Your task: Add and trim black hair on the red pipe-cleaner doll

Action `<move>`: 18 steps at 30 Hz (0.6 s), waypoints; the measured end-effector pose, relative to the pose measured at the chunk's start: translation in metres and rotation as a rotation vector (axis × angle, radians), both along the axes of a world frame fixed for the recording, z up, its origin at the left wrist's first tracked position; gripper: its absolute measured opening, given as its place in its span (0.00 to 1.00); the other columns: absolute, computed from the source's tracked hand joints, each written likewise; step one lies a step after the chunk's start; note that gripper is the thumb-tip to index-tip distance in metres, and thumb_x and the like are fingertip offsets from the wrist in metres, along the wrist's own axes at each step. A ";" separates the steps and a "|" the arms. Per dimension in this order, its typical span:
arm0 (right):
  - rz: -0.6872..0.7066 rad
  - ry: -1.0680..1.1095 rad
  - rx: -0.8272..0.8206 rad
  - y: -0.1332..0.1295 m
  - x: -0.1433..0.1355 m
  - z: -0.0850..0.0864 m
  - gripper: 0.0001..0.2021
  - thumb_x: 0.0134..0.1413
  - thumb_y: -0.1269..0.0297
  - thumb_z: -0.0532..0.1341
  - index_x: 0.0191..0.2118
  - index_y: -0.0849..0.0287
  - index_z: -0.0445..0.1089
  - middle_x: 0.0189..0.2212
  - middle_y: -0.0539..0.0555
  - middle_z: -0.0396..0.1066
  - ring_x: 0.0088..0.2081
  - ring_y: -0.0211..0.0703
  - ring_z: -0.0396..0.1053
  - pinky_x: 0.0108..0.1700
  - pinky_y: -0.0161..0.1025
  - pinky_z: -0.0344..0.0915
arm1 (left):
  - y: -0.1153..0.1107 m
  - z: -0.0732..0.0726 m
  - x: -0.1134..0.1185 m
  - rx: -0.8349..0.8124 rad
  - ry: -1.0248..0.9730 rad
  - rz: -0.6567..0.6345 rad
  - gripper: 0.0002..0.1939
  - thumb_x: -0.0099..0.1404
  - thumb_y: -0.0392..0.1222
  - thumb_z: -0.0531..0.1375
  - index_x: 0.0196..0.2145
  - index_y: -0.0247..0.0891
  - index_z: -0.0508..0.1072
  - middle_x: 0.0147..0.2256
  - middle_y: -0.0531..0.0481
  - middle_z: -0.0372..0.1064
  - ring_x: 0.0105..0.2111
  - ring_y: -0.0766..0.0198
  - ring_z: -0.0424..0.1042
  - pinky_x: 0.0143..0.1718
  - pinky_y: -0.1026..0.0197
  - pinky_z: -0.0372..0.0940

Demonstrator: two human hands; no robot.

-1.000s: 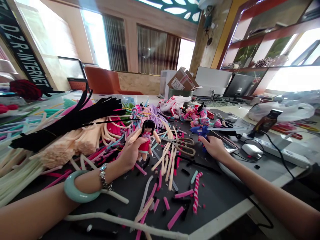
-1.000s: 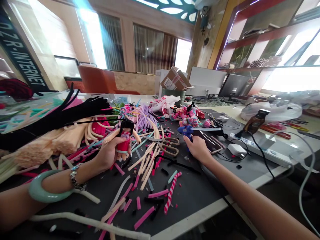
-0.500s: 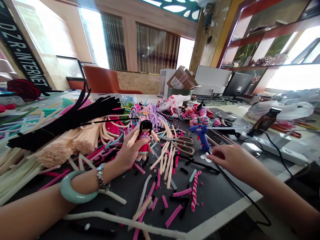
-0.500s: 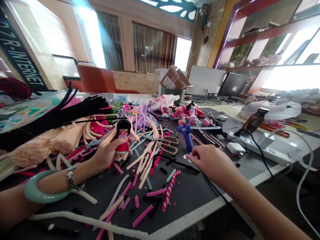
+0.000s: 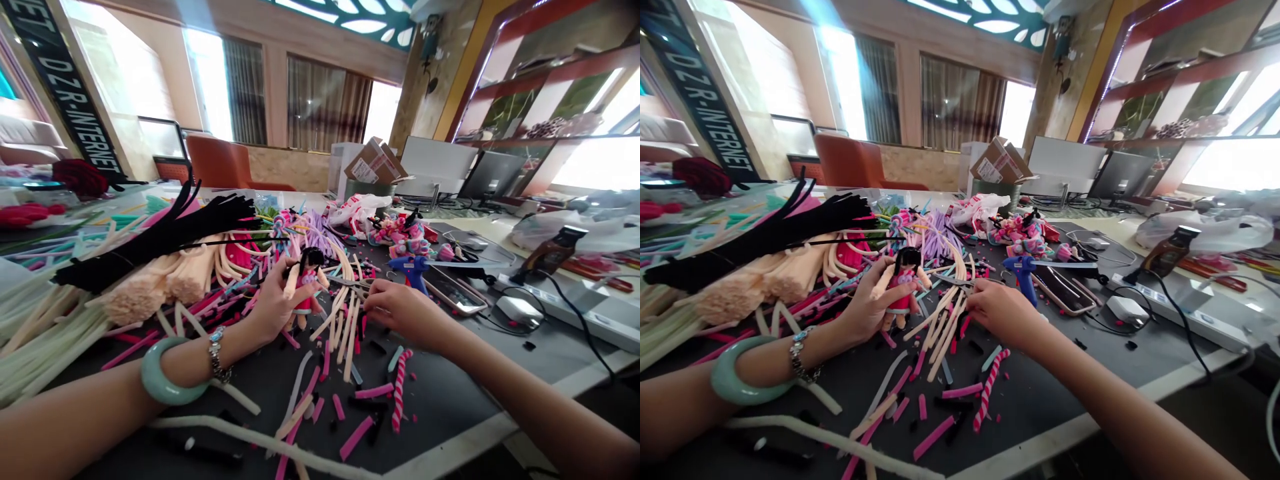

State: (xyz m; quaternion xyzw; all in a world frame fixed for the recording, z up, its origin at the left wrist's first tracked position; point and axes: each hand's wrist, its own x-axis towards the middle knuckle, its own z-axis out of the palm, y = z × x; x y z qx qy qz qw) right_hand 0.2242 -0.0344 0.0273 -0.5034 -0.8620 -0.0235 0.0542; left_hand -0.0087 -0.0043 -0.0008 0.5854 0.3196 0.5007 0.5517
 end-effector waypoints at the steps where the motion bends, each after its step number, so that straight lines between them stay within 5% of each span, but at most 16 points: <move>1: 0.025 0.055 0.005 0.000 0.003 0.003 0.08 0.58 0.67 0.57 0.35 0.57 0.75 0.37 0.53 0.70 0.32 0.36 0.69 0.34 0.33 0.61 | 0.000 0.000 0.000 -0.016 0.001 -0.010 0.21 0.55 0.45 0.65 0.38 0.41 0.56 0.20 0.59 0.69 0.09 0.68 0.64 0.06 0.72 0.55; 10: -0.079 0.541 0.199 0.000 -0.001 0.039 0.06 0.56 0.63 0.57 0.35 0.59 0.67 0.25 0.50 0.74 0.27 0.37 0.70 0.33 0.34 0.64 | 0.002 -0.005 0.000 -0.015 -0.044 -0.041 0.25 0.57 0.44 0.63 0.46 0.45 0.52 0.23 0.60 0.66 0.14 0.64 0.70 0.08 0.70 0.60; 18: 0.158 0.453 0.460 0.011 -0.045 0.058 0.03 0.54 0.69 0.59 0.34 0.60 0.70 0.26 0.48 0.73 0.26 0.32 0.68 0.32 0.30 0.61 | 0.005 -0.007 -0.001 -0.035 -0.037 -0.067 0.28 0.55 0.45 0.65 0.47 0.46 0.54 0.24 0.60 0.66 0.11 0.69 0.65 0.07 0.71 0.58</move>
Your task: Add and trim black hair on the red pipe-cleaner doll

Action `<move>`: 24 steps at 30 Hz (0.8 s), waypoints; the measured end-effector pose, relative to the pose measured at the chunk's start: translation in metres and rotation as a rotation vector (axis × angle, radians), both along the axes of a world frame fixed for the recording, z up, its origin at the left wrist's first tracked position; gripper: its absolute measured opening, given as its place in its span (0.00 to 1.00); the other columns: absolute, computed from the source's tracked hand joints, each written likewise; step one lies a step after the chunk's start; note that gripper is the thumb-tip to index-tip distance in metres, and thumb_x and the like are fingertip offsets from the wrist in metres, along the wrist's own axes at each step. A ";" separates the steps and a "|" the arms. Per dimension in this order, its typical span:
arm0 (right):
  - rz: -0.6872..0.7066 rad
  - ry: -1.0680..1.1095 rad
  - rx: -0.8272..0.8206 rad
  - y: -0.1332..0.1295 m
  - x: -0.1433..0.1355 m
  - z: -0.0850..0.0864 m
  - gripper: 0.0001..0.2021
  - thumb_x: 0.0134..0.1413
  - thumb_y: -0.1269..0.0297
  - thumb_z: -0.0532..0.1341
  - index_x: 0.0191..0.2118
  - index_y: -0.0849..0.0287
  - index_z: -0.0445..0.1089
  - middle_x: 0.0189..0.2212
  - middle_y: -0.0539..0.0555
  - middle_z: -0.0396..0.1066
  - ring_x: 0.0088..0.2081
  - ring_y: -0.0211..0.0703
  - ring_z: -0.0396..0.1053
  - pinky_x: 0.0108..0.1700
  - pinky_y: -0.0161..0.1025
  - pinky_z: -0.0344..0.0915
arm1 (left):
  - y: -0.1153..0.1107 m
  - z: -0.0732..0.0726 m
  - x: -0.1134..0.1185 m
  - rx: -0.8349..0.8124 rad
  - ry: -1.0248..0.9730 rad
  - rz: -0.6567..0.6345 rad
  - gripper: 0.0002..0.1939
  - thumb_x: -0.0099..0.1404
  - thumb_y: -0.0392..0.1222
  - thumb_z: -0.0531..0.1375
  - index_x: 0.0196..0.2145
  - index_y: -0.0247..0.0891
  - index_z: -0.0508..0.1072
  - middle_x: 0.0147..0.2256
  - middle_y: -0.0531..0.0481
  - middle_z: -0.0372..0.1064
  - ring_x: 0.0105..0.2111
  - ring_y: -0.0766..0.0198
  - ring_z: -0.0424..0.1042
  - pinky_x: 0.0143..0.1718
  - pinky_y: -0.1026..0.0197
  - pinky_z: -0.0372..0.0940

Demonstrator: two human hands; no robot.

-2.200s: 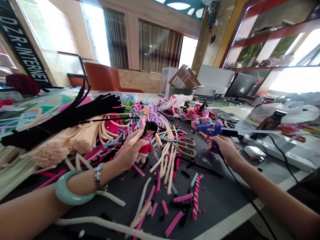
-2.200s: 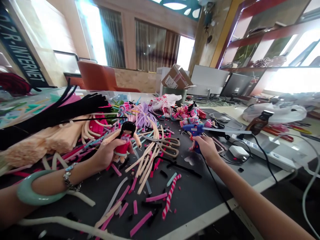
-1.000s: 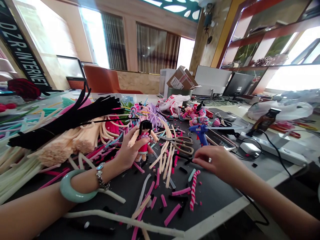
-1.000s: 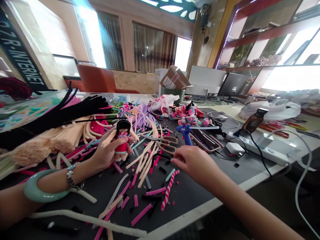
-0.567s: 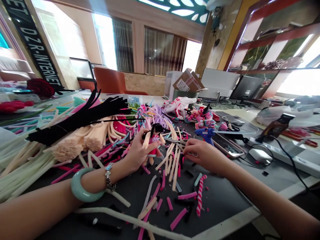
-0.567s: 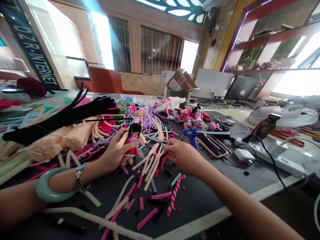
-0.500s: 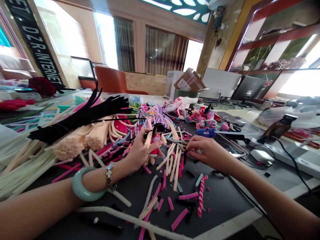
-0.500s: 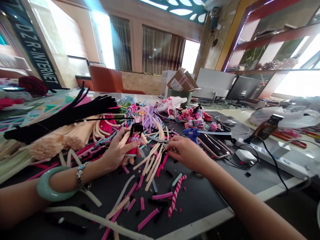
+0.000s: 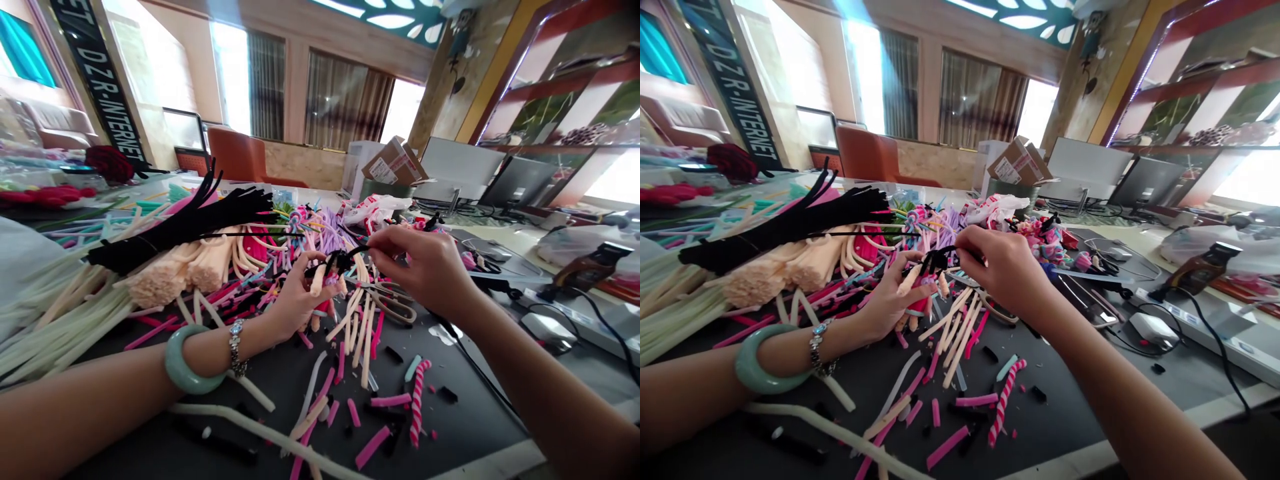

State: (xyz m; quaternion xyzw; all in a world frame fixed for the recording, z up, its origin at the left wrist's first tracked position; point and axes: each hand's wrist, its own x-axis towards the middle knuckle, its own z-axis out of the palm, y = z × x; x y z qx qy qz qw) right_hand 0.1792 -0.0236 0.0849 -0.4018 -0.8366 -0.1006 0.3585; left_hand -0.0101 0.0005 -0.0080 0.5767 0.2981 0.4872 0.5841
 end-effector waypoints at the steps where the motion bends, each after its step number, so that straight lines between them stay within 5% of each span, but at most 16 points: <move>1: 0.010 -0.007 0.015 0.001 -0.003 0.000 0.03 0.54 0.69 0.59 0.34 0.59 0.70 0.25 0.48 0.72 0.25 0.32 0.67 0.31 0.30 0.61 | 0.000 0.000 0.000 -0.003 0.009 -0.004 0.27 0.55 0.45 0.65 0.47 0.46 0.54 0.23 0.61 0.66 0.10 0.70 0.63 0.06 0.71 0.57; 12: -0.051 0.079 -0.024 0.002 -0.010 -0.013 0.03 0.54 0.68 0.59 0.32 0.58 0.70 0.20 0.46 0.69 0.21 0.31 0.64 0.28 0.30 0.60 | -0.001 0.006 0.002 -0.016 -0.048 0.010 0.27 0.52 0.45 0.67 0.43 0.44 0.55 0.24 0.62 0.67 0.10 0.74 0.63 0.11 0.72 0.59; 24: -0.079 0.171 -0.030 0.003 -0.011 -0.022 0.04 0.53 0.67 0.60 0.30 0.59 0.71 0.20 0.46 0.70 0.22 0.32 0.65 0.28 0.30 0.60 | 0.002 0.000 0.003 0.032 -0.067 0.000 0.26 0.55 0.48 0.65 0.45 0.44 0.56 0.26 0.58 0.69 0.15 0.67 0.69 0.08 0.72 0.59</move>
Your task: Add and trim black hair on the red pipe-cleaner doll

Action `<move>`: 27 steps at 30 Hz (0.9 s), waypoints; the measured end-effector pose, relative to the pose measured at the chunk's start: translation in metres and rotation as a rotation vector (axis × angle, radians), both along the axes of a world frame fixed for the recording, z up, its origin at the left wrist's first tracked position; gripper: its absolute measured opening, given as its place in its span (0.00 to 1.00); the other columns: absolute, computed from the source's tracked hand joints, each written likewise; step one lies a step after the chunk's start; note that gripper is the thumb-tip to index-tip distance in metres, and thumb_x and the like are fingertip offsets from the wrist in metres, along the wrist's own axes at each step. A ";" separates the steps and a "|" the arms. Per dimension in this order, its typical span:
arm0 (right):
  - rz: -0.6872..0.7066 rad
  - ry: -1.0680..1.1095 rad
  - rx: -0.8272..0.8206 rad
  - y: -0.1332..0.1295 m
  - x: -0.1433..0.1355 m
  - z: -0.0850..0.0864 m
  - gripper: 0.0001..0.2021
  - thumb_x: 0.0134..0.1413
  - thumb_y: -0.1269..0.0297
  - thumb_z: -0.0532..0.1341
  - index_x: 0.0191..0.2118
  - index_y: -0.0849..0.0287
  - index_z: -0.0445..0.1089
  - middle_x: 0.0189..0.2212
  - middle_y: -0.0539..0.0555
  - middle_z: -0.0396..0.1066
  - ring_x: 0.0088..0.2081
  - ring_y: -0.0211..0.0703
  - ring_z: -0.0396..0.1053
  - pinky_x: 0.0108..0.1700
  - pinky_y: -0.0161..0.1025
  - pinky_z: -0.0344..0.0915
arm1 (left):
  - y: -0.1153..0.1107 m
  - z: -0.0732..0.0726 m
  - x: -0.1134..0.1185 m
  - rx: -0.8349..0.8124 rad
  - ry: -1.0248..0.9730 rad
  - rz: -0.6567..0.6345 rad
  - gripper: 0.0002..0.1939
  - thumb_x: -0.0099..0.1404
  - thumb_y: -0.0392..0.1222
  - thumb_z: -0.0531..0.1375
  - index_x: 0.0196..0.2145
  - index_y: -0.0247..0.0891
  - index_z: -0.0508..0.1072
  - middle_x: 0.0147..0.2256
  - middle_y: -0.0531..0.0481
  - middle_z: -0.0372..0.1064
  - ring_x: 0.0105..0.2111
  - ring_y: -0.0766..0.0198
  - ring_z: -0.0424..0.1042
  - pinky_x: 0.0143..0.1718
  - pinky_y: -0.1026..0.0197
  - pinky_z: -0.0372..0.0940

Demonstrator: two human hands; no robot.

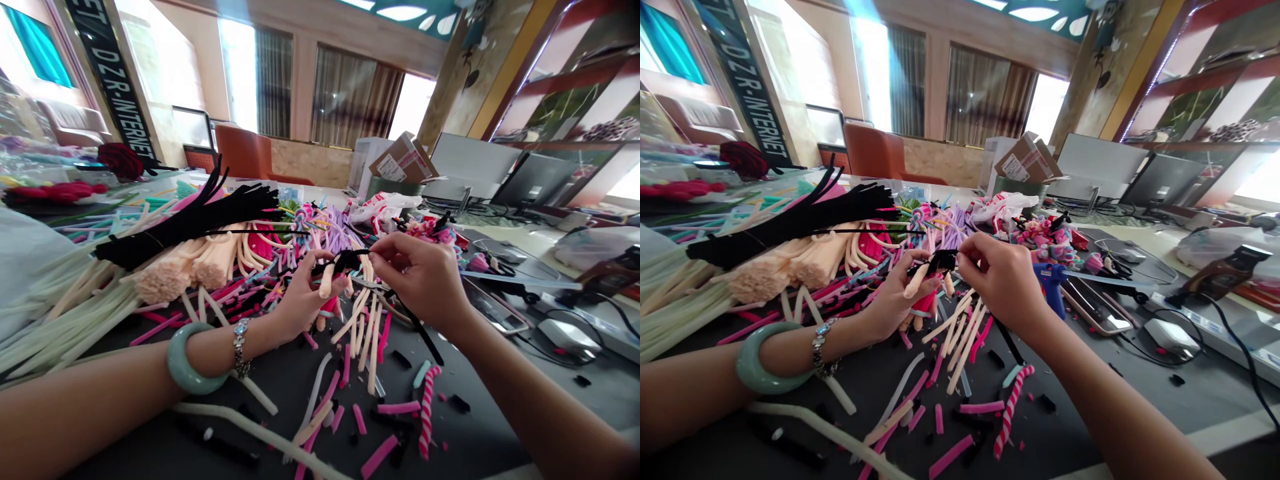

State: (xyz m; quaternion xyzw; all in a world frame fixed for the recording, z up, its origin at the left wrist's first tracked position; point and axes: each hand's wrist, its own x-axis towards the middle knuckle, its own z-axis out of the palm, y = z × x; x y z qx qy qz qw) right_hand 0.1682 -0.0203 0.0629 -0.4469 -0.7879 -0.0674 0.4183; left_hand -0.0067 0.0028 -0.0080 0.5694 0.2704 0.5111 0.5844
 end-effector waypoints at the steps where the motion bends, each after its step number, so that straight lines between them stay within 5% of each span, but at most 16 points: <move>1: -0.002 0.002 -0.002 0.000 0.000 0.000 0.04 0.53 0.67 0.60 0.30 0.59 0.71 0.20 0.46 0.70 0.21 0.32 0.65 0.28 0.29 0.60 | 0.001 -0.002 0.000 0.013 0.004 0.001 0.25 0.55 0.47 0.65 0.45 0.45 0.56 0.27 0.58 0.69 0.16 0.67 0.70 0.08 0.72 0.60; 27: -0.063 -0.054 0.073 -0.001 -0.001 -0.004 0.04 0.52 0.68 0.59 0.29 0.58 0.69 0.19 0.45 0.68 0.21 0.31 0.63 0.28 0.29 0.58 | -0.004 0.004 0.002 0.034 0.092 0.038 0.18 0.62 0.52 0.59 0.45 0.44 0.57 0.25 0.58 0.67 0.13 0.70 0.66 0.06 0.73 0.56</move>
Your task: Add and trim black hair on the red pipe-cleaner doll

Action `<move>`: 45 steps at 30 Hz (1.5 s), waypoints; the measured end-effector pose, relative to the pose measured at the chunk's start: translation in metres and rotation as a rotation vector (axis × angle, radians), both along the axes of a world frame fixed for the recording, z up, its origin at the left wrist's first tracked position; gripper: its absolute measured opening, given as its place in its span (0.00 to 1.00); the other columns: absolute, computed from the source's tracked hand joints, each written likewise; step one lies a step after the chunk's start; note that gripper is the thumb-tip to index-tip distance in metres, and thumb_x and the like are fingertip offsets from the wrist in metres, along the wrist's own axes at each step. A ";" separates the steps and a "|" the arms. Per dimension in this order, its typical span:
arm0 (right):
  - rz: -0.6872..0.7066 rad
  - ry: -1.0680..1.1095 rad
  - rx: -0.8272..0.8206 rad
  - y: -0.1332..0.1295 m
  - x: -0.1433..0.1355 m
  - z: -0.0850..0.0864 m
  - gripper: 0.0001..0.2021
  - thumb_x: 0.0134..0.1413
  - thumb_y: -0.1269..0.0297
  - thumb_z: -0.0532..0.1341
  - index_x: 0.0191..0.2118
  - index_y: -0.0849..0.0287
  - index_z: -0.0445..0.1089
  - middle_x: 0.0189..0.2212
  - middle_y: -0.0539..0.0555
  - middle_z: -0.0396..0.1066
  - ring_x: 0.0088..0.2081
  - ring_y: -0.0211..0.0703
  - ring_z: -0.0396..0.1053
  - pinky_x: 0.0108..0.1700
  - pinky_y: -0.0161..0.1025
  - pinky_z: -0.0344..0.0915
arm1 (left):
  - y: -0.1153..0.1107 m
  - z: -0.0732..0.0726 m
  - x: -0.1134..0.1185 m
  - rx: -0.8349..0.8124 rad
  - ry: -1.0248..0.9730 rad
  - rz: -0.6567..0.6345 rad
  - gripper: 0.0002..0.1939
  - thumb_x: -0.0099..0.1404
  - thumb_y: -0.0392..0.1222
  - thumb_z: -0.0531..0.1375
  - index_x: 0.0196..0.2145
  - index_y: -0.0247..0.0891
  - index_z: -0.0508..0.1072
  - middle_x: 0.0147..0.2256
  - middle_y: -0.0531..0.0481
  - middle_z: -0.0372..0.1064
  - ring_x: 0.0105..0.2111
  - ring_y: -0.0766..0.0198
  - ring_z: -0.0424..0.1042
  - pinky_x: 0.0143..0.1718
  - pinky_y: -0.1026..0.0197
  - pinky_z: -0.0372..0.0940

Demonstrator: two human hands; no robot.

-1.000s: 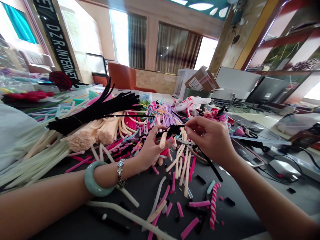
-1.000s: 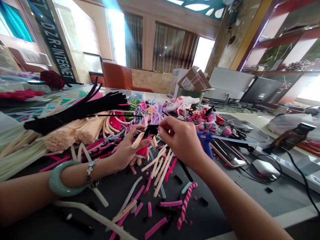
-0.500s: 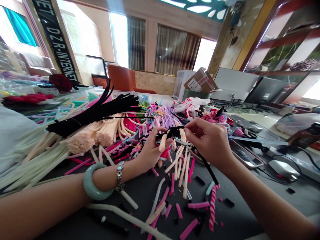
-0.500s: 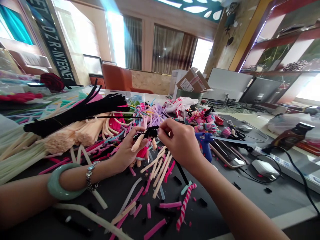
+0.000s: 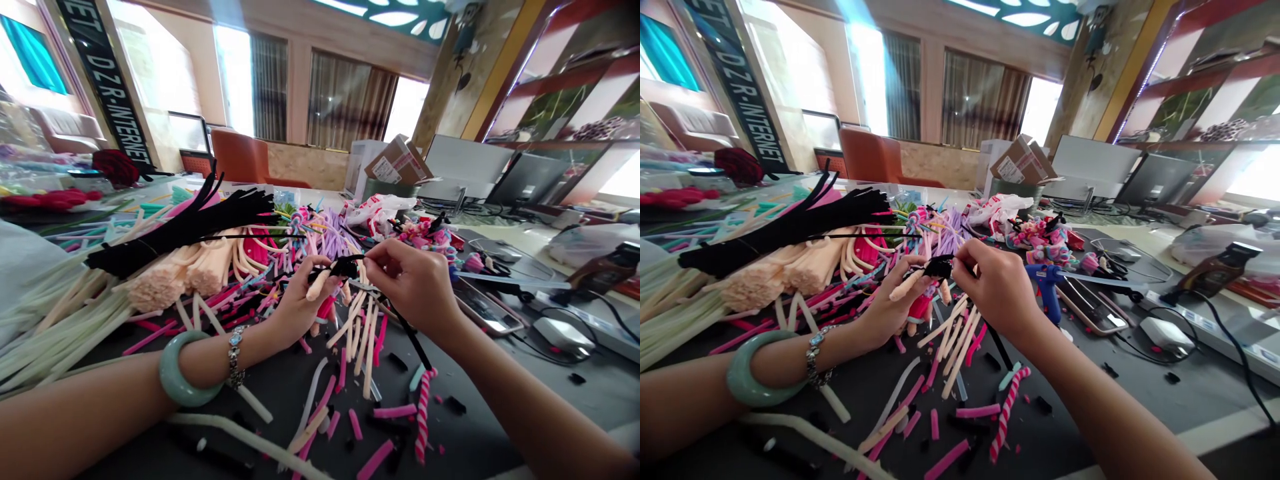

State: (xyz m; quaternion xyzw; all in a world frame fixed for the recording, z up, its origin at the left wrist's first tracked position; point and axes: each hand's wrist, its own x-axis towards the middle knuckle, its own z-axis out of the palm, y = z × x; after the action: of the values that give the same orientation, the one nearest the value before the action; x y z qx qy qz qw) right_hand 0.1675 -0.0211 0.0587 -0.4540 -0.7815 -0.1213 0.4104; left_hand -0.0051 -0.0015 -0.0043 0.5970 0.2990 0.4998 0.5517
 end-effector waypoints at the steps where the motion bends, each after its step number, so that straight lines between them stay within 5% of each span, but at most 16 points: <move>1: -0.001 0.000 -0.001 0.000 0.000 0.000 0.04 0.52 0.68 0.59 0.28 0.58 0.69 0.19 0.45 0.68 0.21 0.31 0.63 0.28 0.30 0.58 | 0.000 0.000 0.000 -0.002 0.004 -0.004 0.18 0.62 0.52 0.59 0.44 0.44 0.57 0.25 0.58 0.67 0.12 0.71 0.65 0.06 0.73 0.56; 25: 0.089 0.007 -0.017 0.014 0.009 -0.007 0.02 0.52 0.70 0.60 0.30 0.59 0.69 0.20 0.45 0.68 0.20 0.29 0.60 0.26 0.29 0.54 | -0.002 0.002 0.000 0.009 0.055 0.029 0.16 0.64 0.51 0.56 0.46 0.42 0.59 0.25 0.55 0.68 0.15 0.65 0.69 0.06 0.70 0.58; 32: 0.127 0.017 0.009 0.016 0.013 -0.012 0.02 0.54 0.69 0.60 0.31 0.60 0.69 0.19 0.44 0.67 0.19 0.29 0.59 0.27 0.28 0.55 | -0.005 0.007 -0.001 0.016 0.116 0.048 0.14 0.66 0.49 0.54 0.46 0.40 0.61 0.16 0.58 0.67 0.07 0.70 0.60 0.05 0.74 0.52; 45: 0.151 0.028 -0.032 0.023 0.016 -0.021 0.03 0.55 0.69 0.59 0.33 0.60 0.70 0.23 0.47 0.71 0.24 0.31 0.64 0.29 0.30 0.56 | -0.002 0.004 -0.001 -0.066 0.035 0.033 0.16 0.64 0.49 0.56 0.46 0.39 0.62 0.23 0.54 0.70 0.10 0.67 0.63 0.04 0.69 0.56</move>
State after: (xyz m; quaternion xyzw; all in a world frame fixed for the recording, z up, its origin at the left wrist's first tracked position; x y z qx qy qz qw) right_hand 0.1840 0.0017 0.0374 -0.4018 -0.8097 -0.0711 0.4218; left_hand -0.0063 -0.0035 -0.0002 0.5820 0.3347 0.4882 0.5575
